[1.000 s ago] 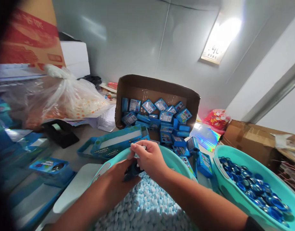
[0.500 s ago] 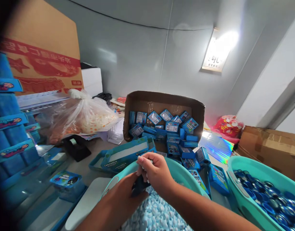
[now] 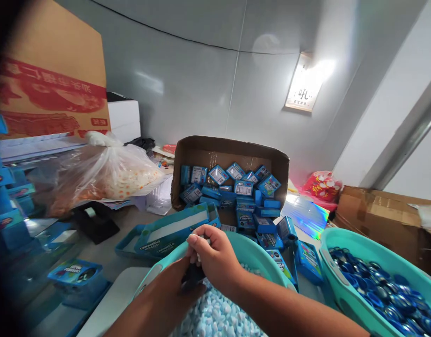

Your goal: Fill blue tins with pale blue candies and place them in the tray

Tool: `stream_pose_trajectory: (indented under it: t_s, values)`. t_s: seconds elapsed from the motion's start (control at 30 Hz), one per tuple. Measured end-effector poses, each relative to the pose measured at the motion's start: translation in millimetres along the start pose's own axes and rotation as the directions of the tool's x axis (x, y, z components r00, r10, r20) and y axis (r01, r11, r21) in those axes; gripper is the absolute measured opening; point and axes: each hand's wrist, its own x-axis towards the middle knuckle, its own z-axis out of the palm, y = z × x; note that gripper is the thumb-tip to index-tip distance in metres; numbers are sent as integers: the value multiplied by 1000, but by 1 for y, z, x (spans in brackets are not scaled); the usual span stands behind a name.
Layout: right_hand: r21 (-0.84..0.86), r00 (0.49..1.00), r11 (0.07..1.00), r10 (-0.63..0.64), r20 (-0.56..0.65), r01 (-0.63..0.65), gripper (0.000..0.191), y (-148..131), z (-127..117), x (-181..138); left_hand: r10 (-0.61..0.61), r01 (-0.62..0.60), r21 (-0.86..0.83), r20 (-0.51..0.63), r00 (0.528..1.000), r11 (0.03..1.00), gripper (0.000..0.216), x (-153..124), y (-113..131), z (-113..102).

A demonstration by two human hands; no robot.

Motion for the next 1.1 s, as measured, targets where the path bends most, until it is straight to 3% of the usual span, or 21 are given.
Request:
stream_pose_trajectory:
  t_s: [0.3, 0.67, 0.9, 1.1]
  values:
    - [75, 998, 997, -1, 58, -3, 29, -4, 2, -1, 56, -56, 16, -4, 998, 998, 32, 6, -6, 7]
    - [144, 997, 989, 4, 74, -15, 16, 5, -6, -3, 81, -79, 43, -24, 996, 996, 38, 3, -17, 10]
    - [231, 995, 973, -11, 101, -13, 18, 5, -5, -2, 104, -104, -20, 30, 994, 994, 30, 5, -11, 5]
    - [200, 997, 980, -13, 70, -1, 33, 5, -4, -4, 178, -171, -93, 68, 982, 981, 28, 4, -7, 1]
